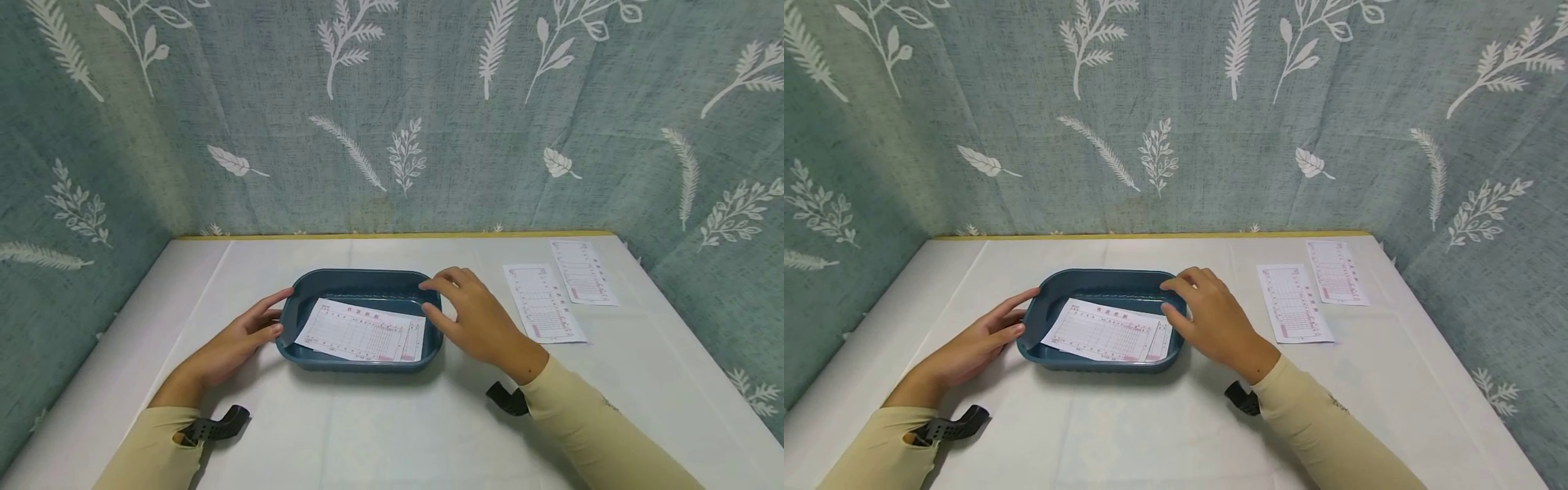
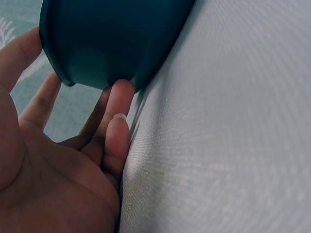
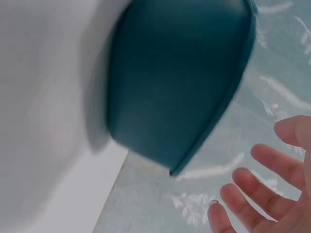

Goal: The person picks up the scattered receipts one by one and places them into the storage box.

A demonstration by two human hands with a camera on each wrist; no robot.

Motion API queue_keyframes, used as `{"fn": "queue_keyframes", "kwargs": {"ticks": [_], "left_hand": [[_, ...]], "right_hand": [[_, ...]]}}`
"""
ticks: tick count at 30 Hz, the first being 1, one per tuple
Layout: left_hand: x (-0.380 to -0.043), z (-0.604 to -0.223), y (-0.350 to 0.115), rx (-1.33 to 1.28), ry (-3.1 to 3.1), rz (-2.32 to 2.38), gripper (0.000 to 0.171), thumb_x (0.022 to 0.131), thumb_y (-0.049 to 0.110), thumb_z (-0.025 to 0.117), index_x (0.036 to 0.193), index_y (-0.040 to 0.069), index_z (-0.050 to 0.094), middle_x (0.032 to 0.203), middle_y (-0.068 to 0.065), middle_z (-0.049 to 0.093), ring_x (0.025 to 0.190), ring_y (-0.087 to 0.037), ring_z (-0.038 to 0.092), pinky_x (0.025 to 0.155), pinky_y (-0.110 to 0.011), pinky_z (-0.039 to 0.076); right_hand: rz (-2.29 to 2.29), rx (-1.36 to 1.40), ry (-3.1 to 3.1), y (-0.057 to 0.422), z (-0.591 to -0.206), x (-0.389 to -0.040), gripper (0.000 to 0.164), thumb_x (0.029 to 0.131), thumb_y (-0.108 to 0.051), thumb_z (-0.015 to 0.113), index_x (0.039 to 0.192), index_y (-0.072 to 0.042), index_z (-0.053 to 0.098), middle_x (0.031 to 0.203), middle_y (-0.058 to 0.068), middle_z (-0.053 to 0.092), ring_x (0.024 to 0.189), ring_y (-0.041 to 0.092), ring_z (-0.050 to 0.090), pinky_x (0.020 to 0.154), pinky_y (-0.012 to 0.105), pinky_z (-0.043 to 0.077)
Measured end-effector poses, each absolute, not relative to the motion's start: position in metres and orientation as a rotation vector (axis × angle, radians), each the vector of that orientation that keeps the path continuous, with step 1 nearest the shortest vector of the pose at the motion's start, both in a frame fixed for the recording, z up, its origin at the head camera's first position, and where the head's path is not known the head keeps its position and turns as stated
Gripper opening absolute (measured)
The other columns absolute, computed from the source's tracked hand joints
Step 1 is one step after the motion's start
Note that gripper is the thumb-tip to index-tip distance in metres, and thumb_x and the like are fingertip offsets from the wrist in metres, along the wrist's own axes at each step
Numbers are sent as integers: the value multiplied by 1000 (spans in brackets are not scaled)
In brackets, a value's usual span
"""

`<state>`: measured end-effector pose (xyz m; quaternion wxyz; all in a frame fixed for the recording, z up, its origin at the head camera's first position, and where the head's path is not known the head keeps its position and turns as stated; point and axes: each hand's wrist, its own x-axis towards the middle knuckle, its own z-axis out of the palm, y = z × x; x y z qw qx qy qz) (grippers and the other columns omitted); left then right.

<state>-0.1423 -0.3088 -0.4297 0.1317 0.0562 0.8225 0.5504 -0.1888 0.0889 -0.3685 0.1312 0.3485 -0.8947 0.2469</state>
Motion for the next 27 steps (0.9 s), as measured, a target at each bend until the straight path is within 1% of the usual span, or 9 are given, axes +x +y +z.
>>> {"fn": "queue_keyframes", "kwargs": {"ticks": [8, 16, 19, 21, 23, 24, 26, 27], "left_hand": [[-143, -429, -309, 160, 2377, 1599, 66, 104, 28, 54, 160, 29, 20, 160, -28, 22, 148, -49, 18, 114, -71, 15], [-145, -429, -307, 167, 2365, 1611, 66, 104, 27, 54, 161, 28, 20, 159, -29, 23, 147, -49, 19, 114, -71, 14], [-145, -429, -307, 163, 2364, 1609, 66, 104, 26, 54, 161, 28, 20, 158, -29, 25, 146, -48, 22, 115, -69, 16], [-145, -429, -307, 166, 2364, 1602, 65, 104, 26, 53, 161, 29, 20, 158, -29, 26, 146, -47, 23, 115, -66, 19], [-145, -429, -307, 164, 2370, 1591, 65, 104, 27, 53, 160, 30, 20, 158, -28, 27, 146, -46, 25, 116, -53, 28], [-145, -429, -307, 168, 2370, 1590, 65, 105, 27, 52, 160, 30, 20, 158, -28, 27, 145, -46, 25, 116, -50, 30], [-145, -429, -307, 163, 2365, 1590, 64, 104, 28, 53, 160, 31, 20, 158, -28, 26, 146, -45, 24, 112, -31, 35], [-145, -430, -307, 158, 2361, 1592, 64, 104, 28, 53, 160, 32, 21, 158, -27, 25, 146, -45, 23, 108, -23, 36]], "right_hand": [[797, 929, -2633, 117, -369, -196, 29, 95, -23, 68, 123, -13, 68, 120, 6, 61, 117, 24, 56, 98, 45, 50], [821, 850, -2665, 138, -374, -201, 31, 95, -21, 67, 126, -12, 66, 122, 6, 61, 121, 28, 55, 102, 49, 46], [831, 834, -2682, 144, -375, -204, 32, 96, -20, 67, 126, -12, 65, 122, 7, 61, 122, 29, 54, 103, 50, 45], [851, 825, -2688, 148, -377, -206, 31, 96, -19, 66, 126, -11, 65, 122, 8, 61, 119, 28, 55, 99, 49, 47], [890, 817, -2685, 151, -379, -209, 31, 96, -18, 66, 126, -10, 65, 122, 9, 61, 115, 27, 57, 96, 49, 49], [915, 815, -2683, 153, -380, -211, 30, 96, -17, 66, 125, -9, 66, 121, 9, 61, 114, 27, 58, 94, 48, 50], [962, 805, -2687, 156, -382, -215, 30, 96, -15, 66, 126, -8, 65, 121, 11, 62, 110, 27, 59, 90, 48, 52], [982, 796, -2693, 158, -383, -217, 30, 97, -15, 65, 126, -8, 65, 121, 12, 62, 110, 27, 59, 90, 48, 52]]}}
